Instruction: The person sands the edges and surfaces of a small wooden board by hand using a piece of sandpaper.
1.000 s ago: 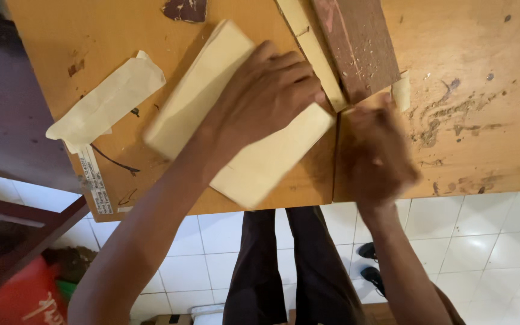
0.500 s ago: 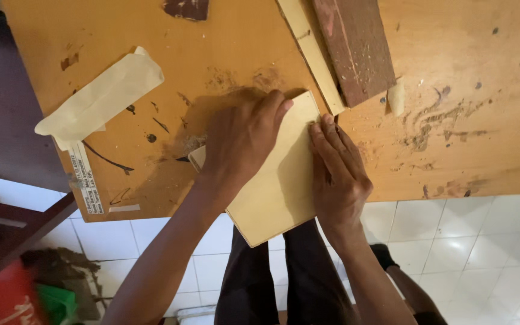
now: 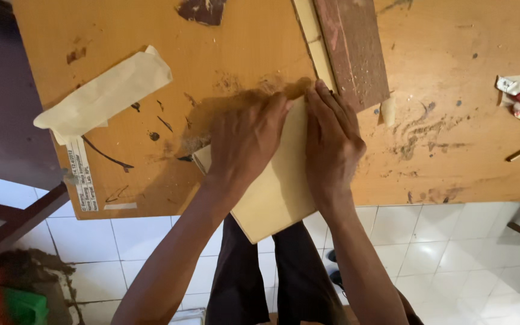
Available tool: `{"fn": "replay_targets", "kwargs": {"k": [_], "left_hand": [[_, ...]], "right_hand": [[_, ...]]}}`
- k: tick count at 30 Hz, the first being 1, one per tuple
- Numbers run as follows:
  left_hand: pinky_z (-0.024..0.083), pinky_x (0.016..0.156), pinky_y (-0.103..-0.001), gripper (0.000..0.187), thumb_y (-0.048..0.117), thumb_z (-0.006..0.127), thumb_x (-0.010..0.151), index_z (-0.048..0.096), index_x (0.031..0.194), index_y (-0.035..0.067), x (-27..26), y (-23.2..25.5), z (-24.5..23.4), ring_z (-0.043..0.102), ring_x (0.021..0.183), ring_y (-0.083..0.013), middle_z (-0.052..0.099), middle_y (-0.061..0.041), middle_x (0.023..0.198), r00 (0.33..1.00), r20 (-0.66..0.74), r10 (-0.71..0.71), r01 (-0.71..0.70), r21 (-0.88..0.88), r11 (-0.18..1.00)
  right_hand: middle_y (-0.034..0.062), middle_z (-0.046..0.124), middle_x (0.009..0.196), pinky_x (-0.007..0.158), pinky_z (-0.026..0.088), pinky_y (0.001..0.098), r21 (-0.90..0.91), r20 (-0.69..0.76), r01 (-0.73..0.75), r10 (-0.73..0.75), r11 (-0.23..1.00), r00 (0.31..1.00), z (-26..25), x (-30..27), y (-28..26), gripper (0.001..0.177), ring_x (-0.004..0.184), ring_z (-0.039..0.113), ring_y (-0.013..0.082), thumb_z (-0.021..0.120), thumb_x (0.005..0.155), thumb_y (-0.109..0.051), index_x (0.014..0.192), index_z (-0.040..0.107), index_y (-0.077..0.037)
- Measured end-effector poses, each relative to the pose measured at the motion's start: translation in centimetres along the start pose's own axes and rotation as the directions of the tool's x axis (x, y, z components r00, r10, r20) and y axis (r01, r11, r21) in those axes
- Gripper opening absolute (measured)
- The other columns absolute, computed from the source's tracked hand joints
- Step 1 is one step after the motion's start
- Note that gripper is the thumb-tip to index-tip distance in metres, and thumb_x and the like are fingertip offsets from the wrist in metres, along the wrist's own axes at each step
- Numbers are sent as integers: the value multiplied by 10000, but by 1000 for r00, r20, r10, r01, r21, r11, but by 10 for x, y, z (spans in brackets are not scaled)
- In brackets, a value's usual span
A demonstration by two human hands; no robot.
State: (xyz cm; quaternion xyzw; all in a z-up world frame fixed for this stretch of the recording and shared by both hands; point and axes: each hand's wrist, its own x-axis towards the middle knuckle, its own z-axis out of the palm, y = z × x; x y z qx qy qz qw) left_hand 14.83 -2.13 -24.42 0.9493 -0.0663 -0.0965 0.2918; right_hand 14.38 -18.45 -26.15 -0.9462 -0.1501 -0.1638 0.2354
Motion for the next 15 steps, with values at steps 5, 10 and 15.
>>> {"fn": "replay_targets", "kwargs": {"k": [5, 10, 15], "left_hand": [[496, 419, -405, 238, 217, 428, 1088, 607, 967, 116, 4, -4, -2, 716, 531, -299, 706, -106, 714, 1000, 5, -6, 6, 1, 1000], [497, 437, -352, 237, 226, 435, 1080, 623, 964, 139, -3, 3, -11, 718, 552, -267, 706, -65, 722, 999, -48, -6, 9, 60, 998], [516, 467, -453, 255, 234, 393, 1090, 594, 982, 119, -3, 0, 2, 728, 556, -330, 722, -115, 741, 999, -43, -7, 7, 9, 1000]], "right_hand": [[141, 772, 1185, 939, 618, 385, 61, 10, -44, 44, 997, 999, -16, -12, -10, 181, 1081, 745, 308, 771, 967, -23, 1137, 813, -70], [146, 763, 1201, 932, 611, 417, 88, -2, 11, -11, 996, 1000, -7, 6, -11, 186, 1089, 736, 316, 753, 989, -14, 1163, 798, -61], [142, 769, 1203, 959, 611, 381, 78, -7, -28, 29, 997, 1000, -9, -1, -13, 191, 1074, 747, 308, 782, 957, 12, 1134, 809, -55]]}}
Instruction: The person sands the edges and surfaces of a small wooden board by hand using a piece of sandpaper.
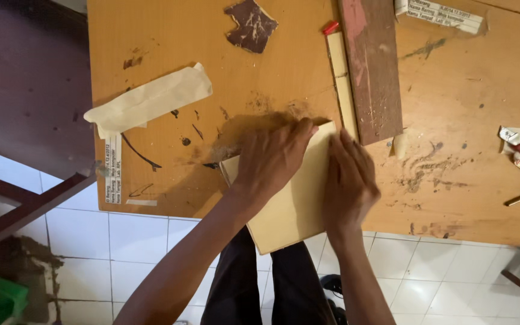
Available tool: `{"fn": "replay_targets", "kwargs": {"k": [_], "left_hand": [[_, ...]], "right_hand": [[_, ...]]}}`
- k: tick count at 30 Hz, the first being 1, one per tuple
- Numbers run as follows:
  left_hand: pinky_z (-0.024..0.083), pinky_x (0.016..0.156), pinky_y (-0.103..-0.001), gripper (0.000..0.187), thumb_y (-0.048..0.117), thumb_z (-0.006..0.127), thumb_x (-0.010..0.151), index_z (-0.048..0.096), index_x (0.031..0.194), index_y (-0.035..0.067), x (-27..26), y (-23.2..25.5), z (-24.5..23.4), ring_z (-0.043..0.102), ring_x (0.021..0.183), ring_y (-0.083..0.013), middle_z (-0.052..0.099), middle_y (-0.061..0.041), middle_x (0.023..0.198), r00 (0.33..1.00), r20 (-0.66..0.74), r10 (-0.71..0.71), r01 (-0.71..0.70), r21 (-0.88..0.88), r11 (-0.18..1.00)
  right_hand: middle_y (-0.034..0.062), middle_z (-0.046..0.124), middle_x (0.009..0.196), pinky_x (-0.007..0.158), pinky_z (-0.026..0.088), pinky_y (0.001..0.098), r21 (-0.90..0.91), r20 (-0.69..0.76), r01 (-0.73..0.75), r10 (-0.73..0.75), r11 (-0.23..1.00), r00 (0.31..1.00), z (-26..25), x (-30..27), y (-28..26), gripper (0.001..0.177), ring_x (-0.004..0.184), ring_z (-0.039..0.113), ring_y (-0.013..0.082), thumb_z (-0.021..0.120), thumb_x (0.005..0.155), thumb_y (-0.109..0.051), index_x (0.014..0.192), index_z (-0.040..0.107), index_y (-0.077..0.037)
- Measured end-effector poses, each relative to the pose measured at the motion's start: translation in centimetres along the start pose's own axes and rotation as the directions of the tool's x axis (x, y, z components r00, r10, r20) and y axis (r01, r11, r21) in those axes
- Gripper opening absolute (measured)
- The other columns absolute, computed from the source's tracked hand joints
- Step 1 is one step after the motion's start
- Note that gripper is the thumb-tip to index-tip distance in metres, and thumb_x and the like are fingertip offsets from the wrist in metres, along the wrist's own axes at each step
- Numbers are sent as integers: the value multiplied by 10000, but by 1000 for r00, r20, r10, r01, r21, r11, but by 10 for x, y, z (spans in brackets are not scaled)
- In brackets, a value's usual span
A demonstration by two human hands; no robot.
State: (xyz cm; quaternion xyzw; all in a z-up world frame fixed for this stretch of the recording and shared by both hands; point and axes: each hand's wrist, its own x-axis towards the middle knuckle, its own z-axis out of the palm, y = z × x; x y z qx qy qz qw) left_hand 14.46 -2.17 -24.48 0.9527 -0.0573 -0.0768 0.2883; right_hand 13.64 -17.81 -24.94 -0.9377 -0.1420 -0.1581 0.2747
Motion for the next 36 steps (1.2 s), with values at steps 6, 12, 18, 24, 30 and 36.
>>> {"fn": "replay_targets", "kwargs": {"k": [6, 12, 18, 24, 30, 36], "left_hand": [[521, 458, -417, 250, 233, 414, 1080, 595, 941, 133, 6, -2, -1, 730, 565, -328, 733, -94, 767, 1000, 11, -18, 18, -2, 1000], [494, 452, -423, 248, 243, 413, 1081, 574, 919, 149, 3, 2, -2, 728, 570, -314, 719, -74, 745, 999, 34, -38, 37, 19, 999], [462, 414, -394, 185, 197, 441, 1064, 577, 953, 140, 3, -4, 10, 679, 486, -275, 681, -71, 669, 1000, 10, -9, 8, 44, 999], [433, 436, -272, 224, 213, 459, 1082, 624, 937, 167, 3, 1, 6, 636, 475, -165, 647, 13, 666, 997, -65, -33, 41, 119, 992], [327, 341, -377, 279, 332, 621, 1077, 570, 835, 204, 2, 2, 19, 505, 385, -165, 617, 52, 588, 946, -322, 45, 19, 193, 981], [488, 462, -308, 276, 282, 517, 1096, 648, 885, 163, 7, 6, -1, 638, 456, -198, 635, -2, 599, 990, -138, -37, 53, 114, 992]], "right_hand": [[133, 772, 1190, 958, 598, 402, -57, 10, 24, -24, 998, 1000, -1, 6, 0, 157, 1082, 740, 301, 735, 1012, -51, 1147, 812, -73], [131, 759, 1226, 1002, 573, 424, -37, 6, 56, -56, 998, 998, 7, 10, 9, 147, 1109, 727, 329, 760, 986, -18, 1122, 804, -50], [109, 767, 1224, 989, 576, 393, -31, 45, 43, -41, 999, 998, 2, 4, 8, 191, 1081, 740, 315, 752, 973, -15, 1143, 813, -78], [81, 759, 1251, 991, 561, 382, 12, 53, 23, -23, 1000, 998, -23, -14, 8, 184, 1122, 724, 297, 692, 1024, -49, 1164, 794, -109], [133, 726, 1259, 1043, 592, 366, -34, 135, -16, 20, 999, 991, -40, -39, 15, 242, 1195, 701, 291, 719, 979, 82, 1198, 758, -15], [141, 764, 1200, 1011, 572, 429, 37, 80, -78, 75, 996, 994, -38, -24, 9, 219, 1117, 720, 349, 718, 970, 7, 1166, 792, -56]]}}
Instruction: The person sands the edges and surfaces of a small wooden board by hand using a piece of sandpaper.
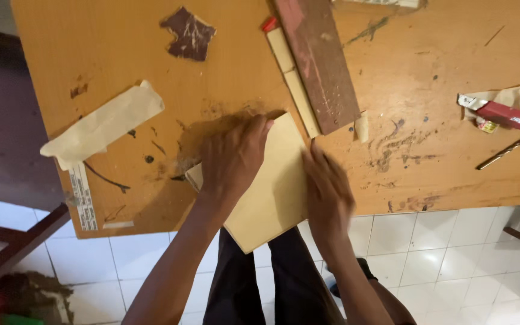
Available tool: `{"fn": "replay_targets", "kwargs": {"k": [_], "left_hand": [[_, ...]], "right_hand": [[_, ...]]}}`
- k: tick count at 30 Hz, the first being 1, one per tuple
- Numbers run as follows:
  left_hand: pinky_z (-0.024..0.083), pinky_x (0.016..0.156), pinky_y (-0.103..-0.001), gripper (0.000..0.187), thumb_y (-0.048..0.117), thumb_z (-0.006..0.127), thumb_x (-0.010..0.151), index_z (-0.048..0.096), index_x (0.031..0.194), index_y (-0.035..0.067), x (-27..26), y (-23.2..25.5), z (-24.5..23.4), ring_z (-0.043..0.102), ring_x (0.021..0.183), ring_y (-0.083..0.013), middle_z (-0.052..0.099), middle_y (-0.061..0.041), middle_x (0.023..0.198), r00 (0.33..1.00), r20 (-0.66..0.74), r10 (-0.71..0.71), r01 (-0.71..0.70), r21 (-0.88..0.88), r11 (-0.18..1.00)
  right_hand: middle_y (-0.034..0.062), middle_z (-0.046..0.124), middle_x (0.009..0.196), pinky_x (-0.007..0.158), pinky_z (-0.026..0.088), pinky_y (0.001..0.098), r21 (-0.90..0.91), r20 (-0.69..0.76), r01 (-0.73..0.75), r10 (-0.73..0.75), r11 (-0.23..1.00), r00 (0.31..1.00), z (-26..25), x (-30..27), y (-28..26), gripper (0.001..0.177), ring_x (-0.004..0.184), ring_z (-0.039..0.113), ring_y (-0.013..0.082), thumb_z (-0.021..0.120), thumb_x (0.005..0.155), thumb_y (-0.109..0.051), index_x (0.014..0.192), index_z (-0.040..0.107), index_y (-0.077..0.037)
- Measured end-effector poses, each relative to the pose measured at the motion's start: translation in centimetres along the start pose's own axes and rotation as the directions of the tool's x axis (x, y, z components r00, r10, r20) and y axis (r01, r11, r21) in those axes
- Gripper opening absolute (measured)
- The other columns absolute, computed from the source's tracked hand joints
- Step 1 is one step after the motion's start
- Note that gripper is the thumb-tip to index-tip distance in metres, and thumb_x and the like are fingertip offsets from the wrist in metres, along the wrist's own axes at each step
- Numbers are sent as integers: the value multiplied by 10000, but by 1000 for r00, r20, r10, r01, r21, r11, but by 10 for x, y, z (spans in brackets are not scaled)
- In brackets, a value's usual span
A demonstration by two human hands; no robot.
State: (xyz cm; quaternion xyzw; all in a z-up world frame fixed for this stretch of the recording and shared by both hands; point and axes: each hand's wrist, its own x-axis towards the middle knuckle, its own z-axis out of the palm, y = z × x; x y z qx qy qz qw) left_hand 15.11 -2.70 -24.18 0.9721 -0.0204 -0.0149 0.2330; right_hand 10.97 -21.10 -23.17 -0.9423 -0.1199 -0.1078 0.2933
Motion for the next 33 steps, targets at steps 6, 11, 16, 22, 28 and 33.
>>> {"fn": "replay_targets", "kwargs": {"k": [6, 11, 16, 22, 28, 33], "left_hand": [[508, 474, -336, 301, 317, 476, 1113, 644, 901, 184, -2, 0, 3, 656, 467, -211, 643, -9, 585, 1000, 18, 7, -6, -40, 999], [478, 461, -371, 343, 309, 474, 1119, 643, 870, 145, -2, 3, 0, 637, 463, -239, 617, -43, 562, 999, 6, -36, 36, -128, 991], [509, 476, -355, 323, 332, 477, 1114, 643, 882, 179, -3, 2, 2, 655, 470, -222, 629, -26, 571, 1000, -6, -19, 19, -57, 998], [514, 475, -395, 281, 288, 521, 1100, 659, 891, 159, -1, 6, 6, 668, 488, -272, 638, -68, 586, 1000, -16, -9, 9, -27, 1000], [491, 477, -340, 331, 322, 515, 1113, 627, 838, 176, -3, 4, 10, 631, 463, -211, 587, -15, 552, 1000, -9, -30, 30, -38, 999], [488, 481, -348, 355, 340, 537, 1120, 616, 819, 171, -2, 3, 13, 644, 465, -230, 579, -34, 532, 999, -38, -17, 18, 34, 999]], "right_hand": [[139, 763, 1200, 1005, 582, 376, 0, 16, -42, 42, 999, 999, -7, -25, 12, 244, 1125, 723, 308, 731, 922, 35, 1128, 807, -70], [178, 749, 1202, 967, 594, 454, 52, 43, -25, 23, 998, 999, -4, 2, 0, 240, 1111, 716, 370, 700, 955, 27, 1158, 788, -64], [83, 771, 1211, 1009, 583, 350, 6, 10, -39, 39, 999, 999, -19, -43, 19, 219, 1143, 719, 282, 690, 966, -21, 1124, 813, -109], [111, 766, 1199, 982, 598, 403, 119, -2, -7, 7, 993, 1000, -10, -9, 12, 230, 1130, 717, 333, 676, 981, -1, 1159, 792, -89], [110, 774, 1189, 970, 599, 373, 79, 6, -33, 33, 996, 999, -28, -34, 19, 219, 1104, 731, 308, 653, 979, 11, 1130, 796, -60], [164, 768, 1164, 960, 609, 414, 146, -29, 40, -36, 988, 999, -24, -9, 11, 211, 1068, 741, 351, 666, 969, 32, 1128, 793, -22]]}}
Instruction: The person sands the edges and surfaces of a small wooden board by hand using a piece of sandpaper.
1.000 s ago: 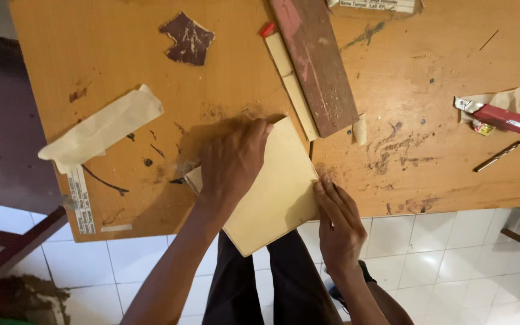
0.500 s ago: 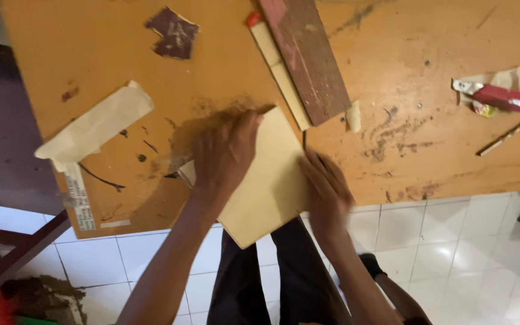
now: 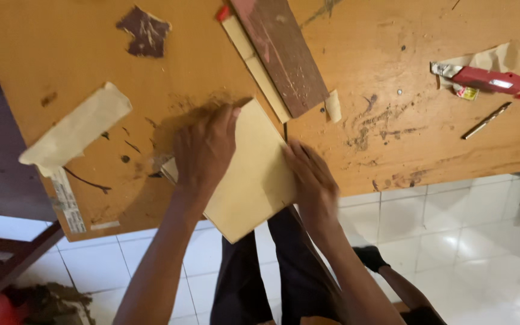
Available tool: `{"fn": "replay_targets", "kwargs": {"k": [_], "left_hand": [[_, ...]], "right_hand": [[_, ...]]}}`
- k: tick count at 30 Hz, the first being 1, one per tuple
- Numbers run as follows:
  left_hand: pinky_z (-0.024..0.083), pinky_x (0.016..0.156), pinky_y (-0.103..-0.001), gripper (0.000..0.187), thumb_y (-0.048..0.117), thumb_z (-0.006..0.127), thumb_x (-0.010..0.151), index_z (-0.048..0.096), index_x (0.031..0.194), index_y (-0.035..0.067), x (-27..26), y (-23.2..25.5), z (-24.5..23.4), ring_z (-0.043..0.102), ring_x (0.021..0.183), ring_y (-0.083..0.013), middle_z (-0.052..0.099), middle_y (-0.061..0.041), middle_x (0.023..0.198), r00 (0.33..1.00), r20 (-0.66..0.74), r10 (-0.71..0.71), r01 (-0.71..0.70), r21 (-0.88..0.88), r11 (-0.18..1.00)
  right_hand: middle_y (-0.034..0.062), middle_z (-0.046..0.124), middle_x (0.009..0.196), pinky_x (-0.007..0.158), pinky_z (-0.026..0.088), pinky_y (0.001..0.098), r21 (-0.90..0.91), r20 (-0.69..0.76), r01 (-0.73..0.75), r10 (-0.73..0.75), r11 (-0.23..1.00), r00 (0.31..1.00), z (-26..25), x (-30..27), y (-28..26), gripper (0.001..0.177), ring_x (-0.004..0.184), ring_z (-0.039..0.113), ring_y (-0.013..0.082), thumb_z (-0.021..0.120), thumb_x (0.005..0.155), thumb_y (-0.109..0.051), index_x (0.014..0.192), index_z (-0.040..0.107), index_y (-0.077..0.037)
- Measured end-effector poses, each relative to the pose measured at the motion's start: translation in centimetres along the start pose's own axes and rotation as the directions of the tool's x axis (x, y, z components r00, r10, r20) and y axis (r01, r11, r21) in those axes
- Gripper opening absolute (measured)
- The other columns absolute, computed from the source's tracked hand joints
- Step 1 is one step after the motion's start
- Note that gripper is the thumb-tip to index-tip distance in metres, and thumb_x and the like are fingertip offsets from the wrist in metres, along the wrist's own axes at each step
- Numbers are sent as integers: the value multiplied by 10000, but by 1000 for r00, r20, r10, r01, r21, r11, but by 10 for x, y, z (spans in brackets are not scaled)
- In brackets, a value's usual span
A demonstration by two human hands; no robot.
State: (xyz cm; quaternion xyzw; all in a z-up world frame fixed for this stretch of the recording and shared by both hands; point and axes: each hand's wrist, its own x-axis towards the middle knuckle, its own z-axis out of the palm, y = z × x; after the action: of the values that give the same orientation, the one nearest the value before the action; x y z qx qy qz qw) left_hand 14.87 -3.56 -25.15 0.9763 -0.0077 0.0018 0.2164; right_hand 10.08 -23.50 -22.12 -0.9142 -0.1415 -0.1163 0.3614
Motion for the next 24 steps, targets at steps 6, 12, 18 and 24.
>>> {"fn": "replay_targets", "kwargs": {"k": [6, 12, 18, 24], "left_hand": [[508, 498, -339, 331, 316, 519, 1118, 624, 830, 190, -2, -2, 3, 639, 463, -215, 579, -16, 541, 999, 34, -11, 14, -85, 996], [497, 481, -389, 370, 333, 529, 1120, 616, 804, 164, 3, 2, -3, 648, 466, -261, 579, -44, 543, 1000, -10, -17, 17, -28, 999], [490, 477, -386, 340, 307, 543, 1117, 619, 820, 161, -1, 3, 4, 666, 485, -268, 585, -50, 544, 1000, -1, 3, -3, -38, 999], [513, 491, -347, 350, 346, 518, 1128, 634, 839, 184, -2, -2, 4, 645, 453, -221, 585, -20, 536, 1000, -6, -5, 5, 33, 999]], "right_hand": [[139, 777, 1161, 972, 601, 388, -91, 45, -18, 22, 996, 999, -6, -18, 9, 237, 1060, 744, 316, 689, 930, 47, 1119, 799, -45], [164, 765, 1181, 987, 588, 418, -42, 50, 25, -23, 999, 998, -18, -18, 10, 244, 1118, 718, 349, 685, 958, 21, 1177, 775, -37], [179, 764, 1175, 959, 606, 420, -34, 75, 65, -63, 997, 995, -13, 0, 10, 247, 1072, 736, 359, 634, 980, 42, 1174, 773, -21], [161, 752, 1245, 994, 587, 378, -61, 117, 63, -55, 996, 992, -37, -46, 19, 280, 1130, 728, 326, 578, 987, 57, 1175, 770, -24]]}}
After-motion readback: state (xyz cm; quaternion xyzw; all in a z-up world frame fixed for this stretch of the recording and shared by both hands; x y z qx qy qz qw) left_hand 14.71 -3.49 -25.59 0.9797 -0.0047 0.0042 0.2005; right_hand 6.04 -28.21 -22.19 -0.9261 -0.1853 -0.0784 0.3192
